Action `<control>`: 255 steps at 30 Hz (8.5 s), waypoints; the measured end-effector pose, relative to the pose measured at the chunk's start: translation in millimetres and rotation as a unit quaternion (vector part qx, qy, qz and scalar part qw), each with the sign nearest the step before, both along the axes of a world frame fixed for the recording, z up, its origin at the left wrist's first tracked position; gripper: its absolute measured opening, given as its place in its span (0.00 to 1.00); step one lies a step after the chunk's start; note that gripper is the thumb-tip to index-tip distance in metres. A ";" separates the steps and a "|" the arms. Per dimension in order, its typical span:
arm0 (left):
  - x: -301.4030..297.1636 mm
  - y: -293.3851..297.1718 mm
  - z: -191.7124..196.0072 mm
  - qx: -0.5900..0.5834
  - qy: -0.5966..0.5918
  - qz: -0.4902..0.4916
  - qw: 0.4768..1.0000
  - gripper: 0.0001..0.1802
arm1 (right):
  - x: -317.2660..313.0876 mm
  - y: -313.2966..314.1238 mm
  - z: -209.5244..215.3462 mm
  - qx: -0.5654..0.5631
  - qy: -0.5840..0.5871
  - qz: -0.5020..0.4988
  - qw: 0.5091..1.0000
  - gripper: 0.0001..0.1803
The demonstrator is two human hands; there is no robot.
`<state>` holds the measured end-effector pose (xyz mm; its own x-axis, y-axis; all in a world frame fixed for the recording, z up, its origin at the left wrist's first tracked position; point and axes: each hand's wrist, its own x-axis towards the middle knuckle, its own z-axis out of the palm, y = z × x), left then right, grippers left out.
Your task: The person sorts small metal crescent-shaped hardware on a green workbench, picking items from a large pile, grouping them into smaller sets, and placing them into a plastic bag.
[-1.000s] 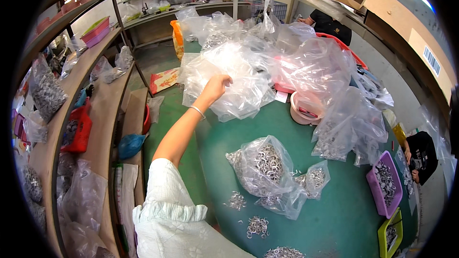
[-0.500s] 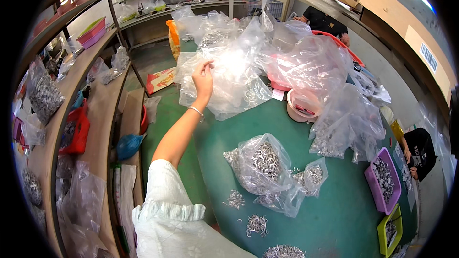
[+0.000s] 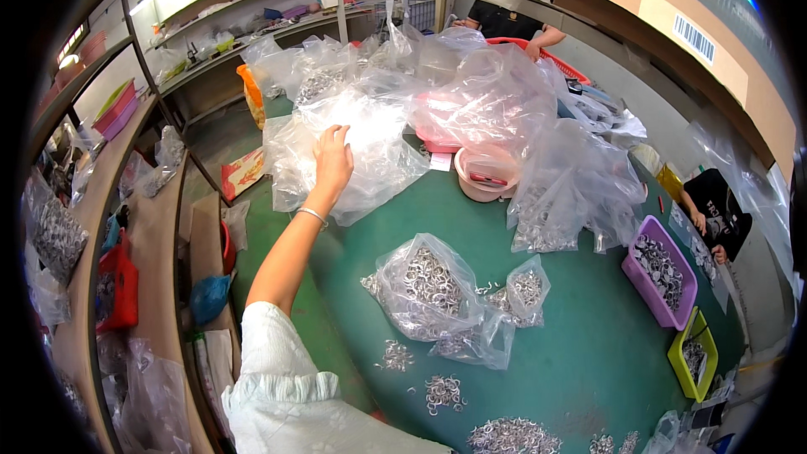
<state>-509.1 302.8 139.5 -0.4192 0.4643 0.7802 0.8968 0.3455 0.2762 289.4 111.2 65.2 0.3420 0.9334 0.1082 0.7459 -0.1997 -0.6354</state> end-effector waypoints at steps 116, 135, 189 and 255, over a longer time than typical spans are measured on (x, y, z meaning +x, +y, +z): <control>40.8 260.9 -0.8 -0.393 0.012 -0.216 0.894 0.23 | -29.1 39.9 40.3 -0.120 -0.147 -0.025 0.981 0.22; -3.3 271.2 49.8 0.214 -0.194 -0.223 0.931 0.12 | -36.6 44.7 34.3 -0.072 -0.107 -0.048 0.991 0.21; 52.8 204.6 -10.8 -0.007 0.340 -0.499 0.797 0.27 | -335.2 194.4 -13.9 0.168 -0.042 0.663 0.728 0.38; 478.6 -89.5 96.4 -0.381 0.092 -0.773 0.498 0.25 | -136.2 17.2 104.5 0.163 0.453 0.088 0.872 0.08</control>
